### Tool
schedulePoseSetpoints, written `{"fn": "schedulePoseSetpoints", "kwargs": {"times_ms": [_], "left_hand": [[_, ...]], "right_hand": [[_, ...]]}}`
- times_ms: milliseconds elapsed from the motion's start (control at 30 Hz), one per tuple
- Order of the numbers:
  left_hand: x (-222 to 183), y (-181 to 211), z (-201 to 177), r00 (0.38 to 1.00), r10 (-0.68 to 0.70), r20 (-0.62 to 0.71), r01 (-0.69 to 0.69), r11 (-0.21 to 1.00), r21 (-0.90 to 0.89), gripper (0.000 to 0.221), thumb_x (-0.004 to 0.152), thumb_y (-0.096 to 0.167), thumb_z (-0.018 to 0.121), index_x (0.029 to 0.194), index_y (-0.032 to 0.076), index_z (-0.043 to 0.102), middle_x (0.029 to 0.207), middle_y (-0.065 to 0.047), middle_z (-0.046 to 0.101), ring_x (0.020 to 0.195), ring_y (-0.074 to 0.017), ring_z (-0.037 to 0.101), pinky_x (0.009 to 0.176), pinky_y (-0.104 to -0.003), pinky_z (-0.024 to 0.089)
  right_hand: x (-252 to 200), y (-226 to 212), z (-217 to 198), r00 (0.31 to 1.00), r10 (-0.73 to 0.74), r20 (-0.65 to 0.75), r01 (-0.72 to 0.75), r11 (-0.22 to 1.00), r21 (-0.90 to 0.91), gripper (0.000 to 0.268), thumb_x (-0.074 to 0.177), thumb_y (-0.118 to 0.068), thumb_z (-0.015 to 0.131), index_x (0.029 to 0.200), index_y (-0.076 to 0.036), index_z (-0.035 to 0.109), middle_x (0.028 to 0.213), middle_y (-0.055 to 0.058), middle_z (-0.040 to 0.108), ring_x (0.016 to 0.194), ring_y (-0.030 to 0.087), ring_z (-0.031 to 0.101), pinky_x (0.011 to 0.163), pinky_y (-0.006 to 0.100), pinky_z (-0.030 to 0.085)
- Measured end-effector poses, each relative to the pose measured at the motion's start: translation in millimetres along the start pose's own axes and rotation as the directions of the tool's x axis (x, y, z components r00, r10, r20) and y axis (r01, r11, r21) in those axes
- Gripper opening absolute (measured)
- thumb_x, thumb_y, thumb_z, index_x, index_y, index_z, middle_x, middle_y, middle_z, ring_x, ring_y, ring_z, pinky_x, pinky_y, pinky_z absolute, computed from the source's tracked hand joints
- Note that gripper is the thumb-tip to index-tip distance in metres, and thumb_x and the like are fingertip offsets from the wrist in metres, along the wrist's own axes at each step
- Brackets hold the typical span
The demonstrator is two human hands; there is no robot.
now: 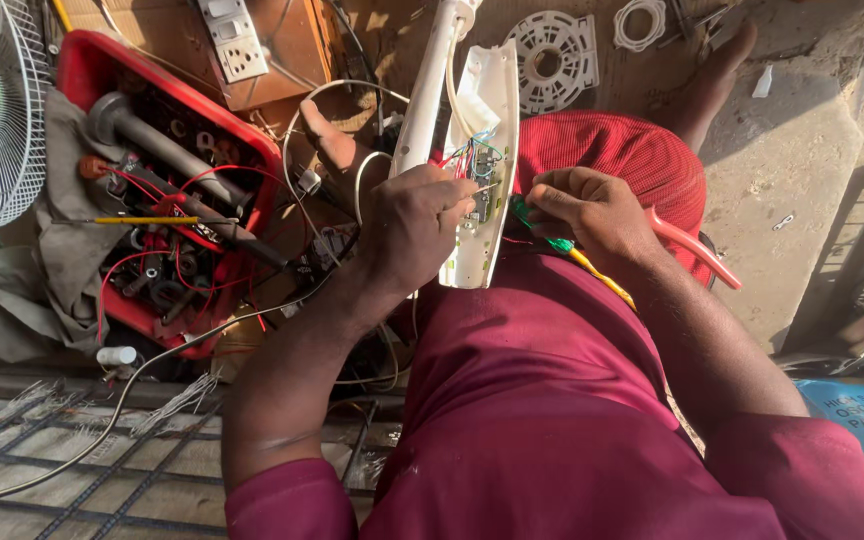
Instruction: The person disassembles a white plastic housing, then uses a screwdriver and pliers to adjust and connect wires on an internal circuit board. The person repeatedly manipulates the wires and components within the housing.
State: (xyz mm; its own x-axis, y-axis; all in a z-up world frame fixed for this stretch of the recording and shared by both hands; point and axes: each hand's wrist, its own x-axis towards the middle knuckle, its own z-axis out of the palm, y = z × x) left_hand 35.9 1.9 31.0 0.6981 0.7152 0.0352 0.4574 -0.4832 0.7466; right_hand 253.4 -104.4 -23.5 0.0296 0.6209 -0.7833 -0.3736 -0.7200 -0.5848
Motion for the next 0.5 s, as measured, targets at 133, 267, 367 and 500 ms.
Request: {"fn": "schedulePoseSetpoints", "kwargs": {"times_ms": [133, 267, 367, 500], "left_hand": [[5, -6, 15, 0.98, -0.143, 0.141, 0.118, 0.978, 0.171, 0.013, 0.085, 0.003, 0.071, 0.097, 0.004, 0.077, 0.087, -0.016, 0.072, 0.08, -0.0308, 0.072, 0.067, -0.042, 0.056], [6, -9, 21, 0.976, -0.158, 0.151, 0.116, 0.96, 0.256, 0.007, 0.081, 0.005, 0.071, 0.086, 0.005, 0.076, 0.082, -0.017, 0.069, 0.078, -0.0362, 0.07, 0.067, -0.048, 0.054], [7, -9, 19, 0.983, -0.153, 0.097, 0.129, 0.967, 0.22, 0.01, 0.079, 0.007, 0.069, 0.086, 0.007, 0.076, 0.084, -0.017, 0.07, 0.077, -0.0379, 0.07, 0.067, -0.049, 0.054], [11, -10, 17, 0.968, -0.209, 0.139, 0.175, 0.958, 0.226, 0.004, 0.082, 0.007, 0.07, 0.081, 0.006, 0.074, 0.081, -0.017, 0.069, 0.076, -0.0383, 0.07, 0.067, -0.05, 0.054]], "right_hand": [[3, 6, 1, 0.952, 0.053, 0.303, -0.092, 0.989, 0.116, 0.039, 0.096, -0.014, 0.066, 0.131, 0.004, 0.063, 0.116, 0.01, 0.072, 0.103, 0.016, 0.071, 0.096, 0.031, 0.058], [6, 11, 1, 0.926, 0.063, 0.373, -0.105, 0.99, 0.092, 0.046, 0.095, -0.012, 0.065, 0.137, 0.004, 0.059, 0.122, 0.011, 0.072, 0.108, 0.017, 0.07, 0.099, 0.032, 0.056], [7, 12, 5, 0.934, 0.085, 0.348, -0.124, 0.988, 0.091, 0.046, 0.094, -0.012, 0.067, 0.136, 0.004, 0.059, 0.122, 0.012, 0.072, 0.109, 0.019, 0.071, 0.1, 0.035, 0.057], [10, 15, 13, 0.933, 0.099, 0.346, -0.151, 0.981, 0.126, 0.048, 0.093, -0.014, 0.069, 0.136, 0.005, 0.059, 0.122, 0.012, 0.072, 0.108, 0.019, 0.071, 0.1, 0.036, 0.058]]}}
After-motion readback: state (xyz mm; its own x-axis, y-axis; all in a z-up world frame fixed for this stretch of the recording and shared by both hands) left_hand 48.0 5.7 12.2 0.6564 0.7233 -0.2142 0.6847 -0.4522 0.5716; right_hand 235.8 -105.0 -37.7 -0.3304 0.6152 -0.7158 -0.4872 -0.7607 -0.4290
